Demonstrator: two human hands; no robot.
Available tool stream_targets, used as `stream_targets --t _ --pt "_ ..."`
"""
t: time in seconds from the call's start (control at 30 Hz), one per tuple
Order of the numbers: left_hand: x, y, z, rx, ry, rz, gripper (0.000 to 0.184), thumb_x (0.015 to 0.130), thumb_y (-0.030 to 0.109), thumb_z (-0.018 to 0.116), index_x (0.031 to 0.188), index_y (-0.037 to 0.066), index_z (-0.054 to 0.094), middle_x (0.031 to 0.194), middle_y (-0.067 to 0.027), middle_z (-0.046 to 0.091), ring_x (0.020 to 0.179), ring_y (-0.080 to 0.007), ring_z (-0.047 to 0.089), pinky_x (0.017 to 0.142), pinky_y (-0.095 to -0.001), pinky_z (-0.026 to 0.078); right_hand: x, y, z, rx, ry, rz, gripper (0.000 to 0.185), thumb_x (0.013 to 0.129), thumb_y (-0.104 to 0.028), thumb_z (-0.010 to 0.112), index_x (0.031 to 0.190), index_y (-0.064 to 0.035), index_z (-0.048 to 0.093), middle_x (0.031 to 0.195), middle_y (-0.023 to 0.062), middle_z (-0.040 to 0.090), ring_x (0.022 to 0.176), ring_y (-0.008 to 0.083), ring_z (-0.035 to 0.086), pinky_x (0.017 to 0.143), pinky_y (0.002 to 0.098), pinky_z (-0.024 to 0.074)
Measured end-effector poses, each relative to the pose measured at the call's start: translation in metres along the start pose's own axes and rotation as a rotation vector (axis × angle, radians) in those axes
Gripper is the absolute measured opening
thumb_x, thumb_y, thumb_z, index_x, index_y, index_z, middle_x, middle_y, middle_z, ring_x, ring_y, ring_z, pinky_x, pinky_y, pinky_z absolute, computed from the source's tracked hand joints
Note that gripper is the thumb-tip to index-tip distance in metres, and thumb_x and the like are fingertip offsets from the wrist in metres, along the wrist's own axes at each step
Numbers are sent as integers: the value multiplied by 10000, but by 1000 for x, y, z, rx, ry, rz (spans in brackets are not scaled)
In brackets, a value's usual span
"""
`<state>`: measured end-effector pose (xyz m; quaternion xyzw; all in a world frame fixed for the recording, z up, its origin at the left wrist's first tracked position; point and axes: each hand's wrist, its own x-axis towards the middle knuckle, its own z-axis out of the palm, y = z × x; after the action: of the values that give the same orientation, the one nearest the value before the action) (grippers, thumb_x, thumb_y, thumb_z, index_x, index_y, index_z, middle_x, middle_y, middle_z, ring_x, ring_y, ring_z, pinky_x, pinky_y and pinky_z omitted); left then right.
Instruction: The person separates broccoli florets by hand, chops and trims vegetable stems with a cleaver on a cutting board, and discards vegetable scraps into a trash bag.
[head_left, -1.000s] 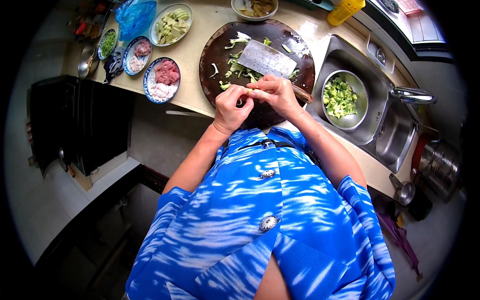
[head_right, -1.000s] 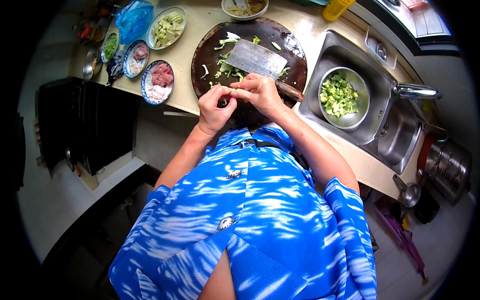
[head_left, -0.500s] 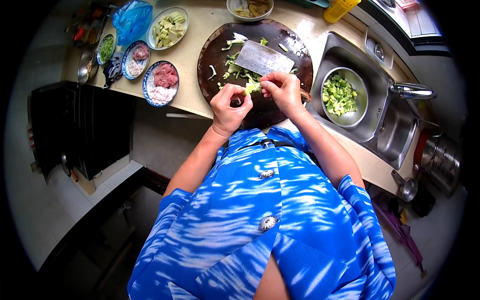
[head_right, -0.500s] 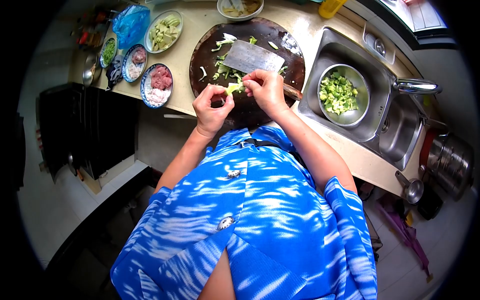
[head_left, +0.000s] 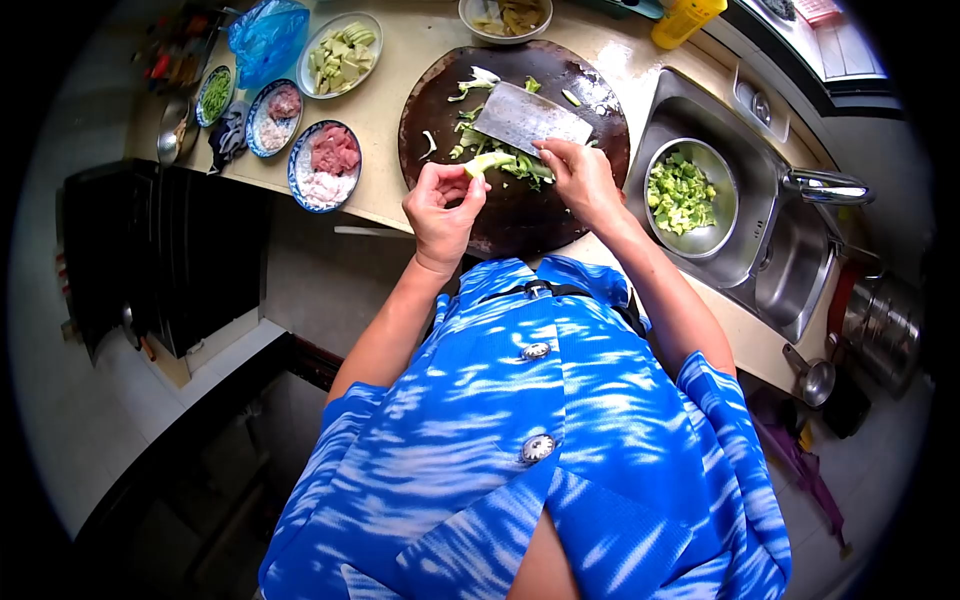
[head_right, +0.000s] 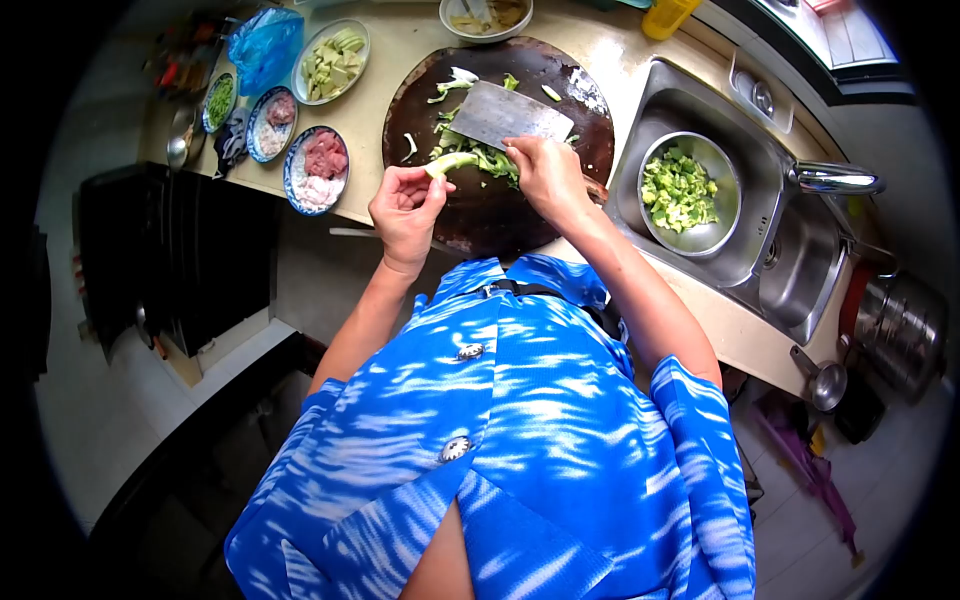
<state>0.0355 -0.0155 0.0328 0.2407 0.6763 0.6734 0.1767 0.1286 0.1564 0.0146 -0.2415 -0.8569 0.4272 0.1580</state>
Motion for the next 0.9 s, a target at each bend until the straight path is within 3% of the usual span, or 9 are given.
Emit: stream_targets --t 0.07,0.13,0.17,0.23,0.33,0.47,0.57,0.8,0.9 --pt "-1 -3 1 -34 -1 -39 152 833 -50 627 933 -19 516 870 -108 634 752 -136 647 689 -223 531 -2 -1 3 17 66 -110 204 826 -130 626 995 -35 690 896 192 664 838 317 661 722 370 518" --pt "-1 -6 3 -72 -17 -81 137 851 -17 624 931 -14 512 858 -104 631 736 -132 645 679 -218 528 -3 -17 -3 573 -214 46 260 814 -29 636 1072 -16 661 940 169 668 944 185 650 736 285 530" --pt "0 -7 3 -75 -19 -80 137 851 -17 624 931 -14 512 858 -104 631 736 -132 645 679 -218 528 -4 -24 -2 591 -178 -20 288 783 20 658 1069 -10 663 864 114 662 854 130 651 685 236 529" --pt "3 -8 2 -98 -80 -134 138 870 30 624 934 -7 508 871 -101 623 731 -133 638 658 -231 536 -4 -19 2 328 -121 -173 244 784 2 670 1028 -12 680 832 88 674 723 139 661 621 243 532" --pt "10 -8 2 -170 -115 -202 173 902 112 605 990 -7 515 888 -90 613 736 -134 629 627 -246 543 -7 -20 4 314 -125 -144 164 812 -24 662 969 12 688 753 58 669 606 121 637 554 234 522" --pt "16 -3 3 -292 -117 -337 221 943 166 539 1081 -6 536 803 -51 584 680 -100 579 535 -229 526 -18 -25 11 670 -259 173 161 882 -82 612 921 59 679 686 57 640 562 82 589 511 224 503" --pt "18 -17 -6 -456 -240 -429 198 953 173 518 1036 -1 564 800 -48 582 643 -92 558 490 -217 491 -22 -25 14 718 -307 222 171 898 -91 592 922 57 675 682 52 630 557 81 577 501 229 502" --pt "19 -16 -10 -646 -214 -690 233 977 219 459 1027 12 554 773 -21 539 600 -85 470 465 -209 394 -18 -14 16 721 -441 159 239 956 -137 495 850 40 616 675 14 581 550 66 528 507 221 449" --pt "18 -20 -15 -764 -320 -735 268 985 245 433 1051 13 550 775 -12 522 601 -78 449 484 -207 391 -19 -15 15 685 -432 158 197 936 -107 523 887 49 632 679 14 584 548 64 521 508 221 434"
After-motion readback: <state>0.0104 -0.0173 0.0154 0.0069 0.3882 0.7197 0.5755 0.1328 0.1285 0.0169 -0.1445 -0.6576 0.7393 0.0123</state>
